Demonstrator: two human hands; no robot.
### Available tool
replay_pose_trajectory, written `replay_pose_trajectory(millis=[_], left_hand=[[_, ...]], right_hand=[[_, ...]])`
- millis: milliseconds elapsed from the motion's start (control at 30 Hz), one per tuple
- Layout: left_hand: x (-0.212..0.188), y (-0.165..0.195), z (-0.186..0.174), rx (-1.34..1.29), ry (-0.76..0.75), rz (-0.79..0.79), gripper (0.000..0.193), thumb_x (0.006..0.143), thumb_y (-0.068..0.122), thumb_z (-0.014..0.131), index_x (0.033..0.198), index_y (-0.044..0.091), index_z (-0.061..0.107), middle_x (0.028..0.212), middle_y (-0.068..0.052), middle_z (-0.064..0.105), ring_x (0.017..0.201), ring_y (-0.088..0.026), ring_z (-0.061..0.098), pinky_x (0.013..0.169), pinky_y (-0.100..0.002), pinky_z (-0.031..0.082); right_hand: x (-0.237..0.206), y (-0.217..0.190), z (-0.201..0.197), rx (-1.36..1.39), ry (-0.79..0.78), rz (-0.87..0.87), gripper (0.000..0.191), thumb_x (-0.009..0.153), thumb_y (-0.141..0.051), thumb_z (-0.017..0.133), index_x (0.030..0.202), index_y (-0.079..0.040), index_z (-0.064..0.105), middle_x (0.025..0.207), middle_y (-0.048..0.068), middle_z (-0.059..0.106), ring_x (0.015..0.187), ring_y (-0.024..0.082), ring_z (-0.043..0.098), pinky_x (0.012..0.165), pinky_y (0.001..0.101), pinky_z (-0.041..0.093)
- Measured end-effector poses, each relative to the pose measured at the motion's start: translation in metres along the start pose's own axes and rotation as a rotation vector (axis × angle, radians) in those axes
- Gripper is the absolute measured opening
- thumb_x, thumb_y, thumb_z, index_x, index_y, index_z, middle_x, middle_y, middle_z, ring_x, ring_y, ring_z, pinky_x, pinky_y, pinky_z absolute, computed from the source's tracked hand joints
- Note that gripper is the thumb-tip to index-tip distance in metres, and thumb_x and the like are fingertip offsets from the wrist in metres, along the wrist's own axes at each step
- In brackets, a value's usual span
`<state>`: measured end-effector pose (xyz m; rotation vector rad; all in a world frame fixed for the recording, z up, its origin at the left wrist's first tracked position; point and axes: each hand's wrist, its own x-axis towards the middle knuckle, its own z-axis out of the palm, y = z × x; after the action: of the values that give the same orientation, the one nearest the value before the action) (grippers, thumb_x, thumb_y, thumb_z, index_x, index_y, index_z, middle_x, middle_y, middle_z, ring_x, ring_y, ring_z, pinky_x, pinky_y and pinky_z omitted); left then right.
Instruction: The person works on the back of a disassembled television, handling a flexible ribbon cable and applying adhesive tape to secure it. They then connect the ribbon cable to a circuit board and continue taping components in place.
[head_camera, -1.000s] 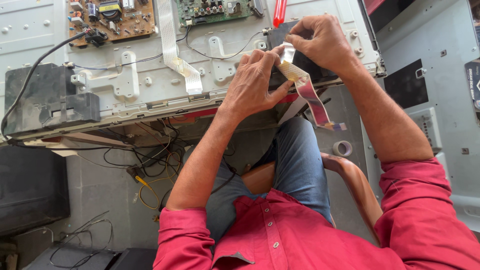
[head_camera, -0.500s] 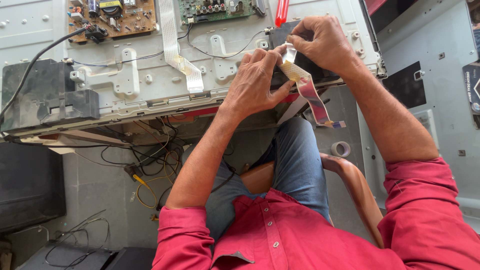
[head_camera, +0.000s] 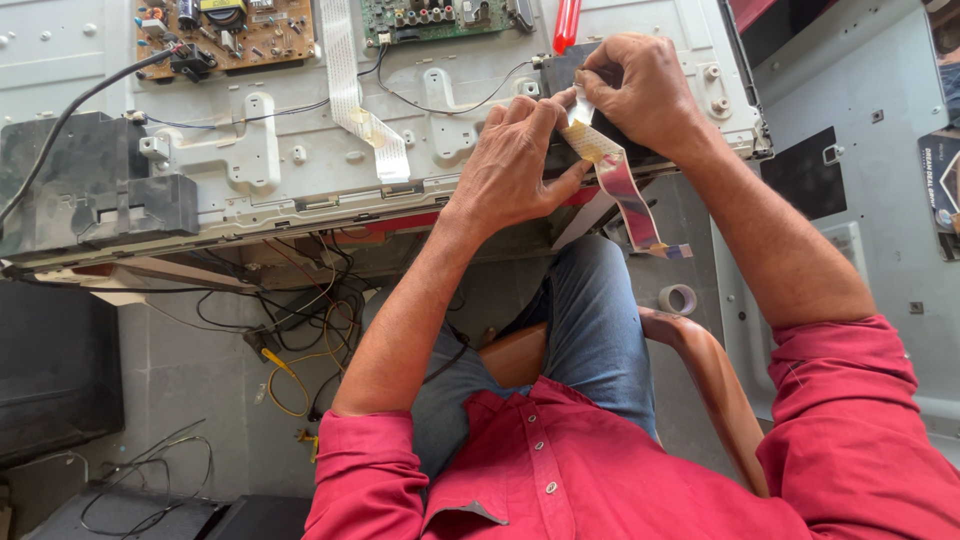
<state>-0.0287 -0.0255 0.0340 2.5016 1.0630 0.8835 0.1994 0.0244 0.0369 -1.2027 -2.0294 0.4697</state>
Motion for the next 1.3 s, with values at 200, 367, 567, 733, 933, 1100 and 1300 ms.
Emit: replay_pose_trajectory(millis=[200, 367, 567, 733, 933, 1100, 1300], left_hand=[[0.0016, 0.003, -0.0019, -0.002, 0.0, 0.014, 0.071, 0.089, 0.043, 0.077, 0.139, 0.001, 0.05, 0.11, -0.007, 0.067, 0.113, -0.024, 0.06, 0.104, -0.045, 0.043], [0.0018, 0.0055, -0.0054, -0.006, -0.012, -0.018, 0.071, 0.087, 0.043, 0.077, 0.139, 0.001, 0.051, 0.109, -0.008, 0.067, 0.112, -0.025, 0.06, 0.102, -0.045, 0.043], [0.0014, 0.0059, -0.0074, 0.0, 0.01, 0.028, 0.07, 0.091, 0.042, 0.077, 0.14, 0.0, 0.05, 0.111, -0.008, 0.066, 0.114, -0.025, 0.059, 0.104, -0.046, 0.043], [0.0013, 0.0049, -0.0062, -0.014, 0.001, -0.002, 0.07, 0.087, 0.042, 0.077, 0.138, 0.001, 0.051, 0.11, -0.008, 0.067, 0.112, -0.025, 0.06, 0.103, -0.045, 0.042], [0.0015, 0.0045, -0.005, -0.004, -0.022, -0.027, 0.07, 0.086, 0.042, 0.077, 0.136, 0.001, 0.052, 0.107, -0.01, 0.067, 0.111, -0.026, 0.06, 0.102, -0.045, 0.043], [0.0023, 0.0047, -0.0063, -0.015, 0.002, 0.012, 0.068, 0.089, 0.042, 0.077, 0.136, 0.001, 0.053, 0.107, -0.009, 0.068, 0.112, -0.025, 0.06, 0.104, -0.045, 0.043], [0.0016, 0.0049, -0.0064, -0.02, -0.024, -0.041, 0.069, 0.087, 0.042, 0.077, 0.136, 0.001, 0.052, 0.106, -0.01, 0.067, 0.108, -0.026, 0.06, 0.1, -0.045, 0.043]], right_hand=[[-0.0002, -0.0059, -0.0026, -0.013, -0.01, 0.002, 0.015, 0.1, -0.009, 0.077, 0.101, 0.006, 0.074, 0.09, 0.016, 0.073, 0.08, 0.018, 0.071, 0.071, 0.0315, 0.056], [-0.0003, -0.0081, -0.0036, -0.013, 0.04, 0.005, 0.014, 0.101, -0.009, 0.077, 0.103, 0.005, 0.075, 0.091, 0.015, 0.075, 0.081, 0.017, 0.072, 0.073, 0.0314, 0.055], [0.0002, -0.0079, -0.0021, -0.057, 0.026, -0.009, 0.016, 0.101, -0.009, 0.078, 0.1, 0.006, 0.075, 0.088, 0.016, 0.074, 0.078, 0.019, 0.07, 0.07, 0.0339, 0.054], [0.0007, -0.0067, -0.0002, -0.002, 0.01, 0.038, 0.015, 0.1, -0.01, 0.077, 0.1, 0.005, 0.075, 0.087, 0.015, 0.074, 0.076, 0.019, 0.07, 0.068, 0.0333, 0.054], [-0.0002, -0.0035, 0.0017, 0.015, 0.019, 0.089, 0.014, 0.1, -0.011, 0.077, 0.102, 0.003, 0.076, 0.089, 0.013, 0.075, 0.076, 0.016, 0.071, 0.068, 0.0316, 0.056], [0.0001, 0.0003, 0.0018, 0.004, 0.034, 0.066, 0.015, 0.1, -0.01, 0.077, 0.102, 0.004, 0.076, 0.09, 0.013, 0.075, 0.077, 0.015, 0.071, 0.069, 0.0311, 0.056], [-0.0008, 0.0017, 0.0027, 0.025, 0.015, 0.089, 0.016, 0.1, -0.012, 0.078, 0.102, 0.004, 0.076, 0.088, 0.013, 0.075, 0.077, 0.014, 0.07, 0.068, 0.0309, 0.055]])
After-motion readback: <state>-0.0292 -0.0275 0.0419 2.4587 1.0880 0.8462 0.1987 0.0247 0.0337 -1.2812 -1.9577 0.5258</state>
